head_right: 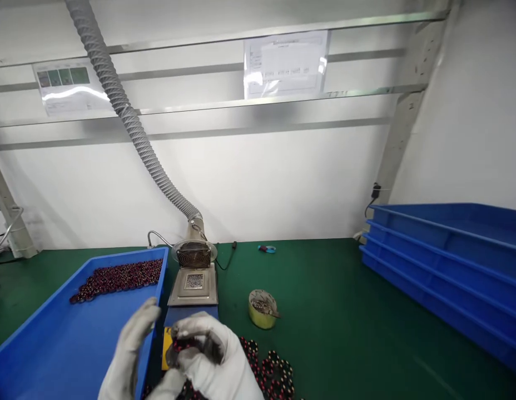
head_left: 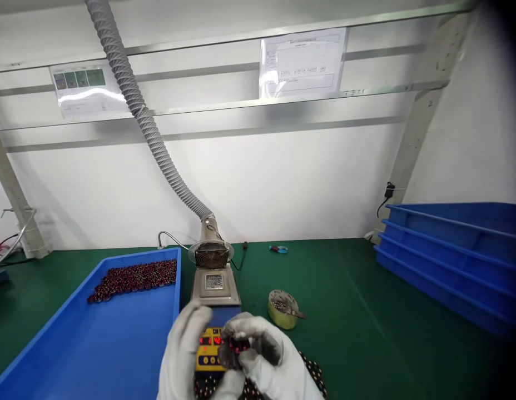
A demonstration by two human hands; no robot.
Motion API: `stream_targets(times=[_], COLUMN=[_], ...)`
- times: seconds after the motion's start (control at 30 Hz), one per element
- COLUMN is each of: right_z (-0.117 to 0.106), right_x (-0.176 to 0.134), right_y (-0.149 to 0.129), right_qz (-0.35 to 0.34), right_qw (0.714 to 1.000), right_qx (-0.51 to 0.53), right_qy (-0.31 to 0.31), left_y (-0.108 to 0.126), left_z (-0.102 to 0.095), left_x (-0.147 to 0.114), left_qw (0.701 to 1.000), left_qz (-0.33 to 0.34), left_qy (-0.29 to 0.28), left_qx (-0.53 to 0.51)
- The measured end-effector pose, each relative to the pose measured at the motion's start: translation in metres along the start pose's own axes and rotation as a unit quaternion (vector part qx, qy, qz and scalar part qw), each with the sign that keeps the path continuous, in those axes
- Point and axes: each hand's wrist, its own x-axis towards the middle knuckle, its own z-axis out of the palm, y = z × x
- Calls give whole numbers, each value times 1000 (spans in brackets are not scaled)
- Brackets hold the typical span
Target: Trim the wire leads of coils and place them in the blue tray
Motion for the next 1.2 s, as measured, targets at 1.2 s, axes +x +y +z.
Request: stream_targets(times=[1.2], right_z=[20], right_x=[-10], right_y=[22], right_qz=[69], right_qw=[996], right_qx=[-10], right_qy=[53], left_y=[-14], left_z=[-41], left_x=[38], left_qw=[914], left_qz=[343], left_qy=[-33], left_qx=[214])
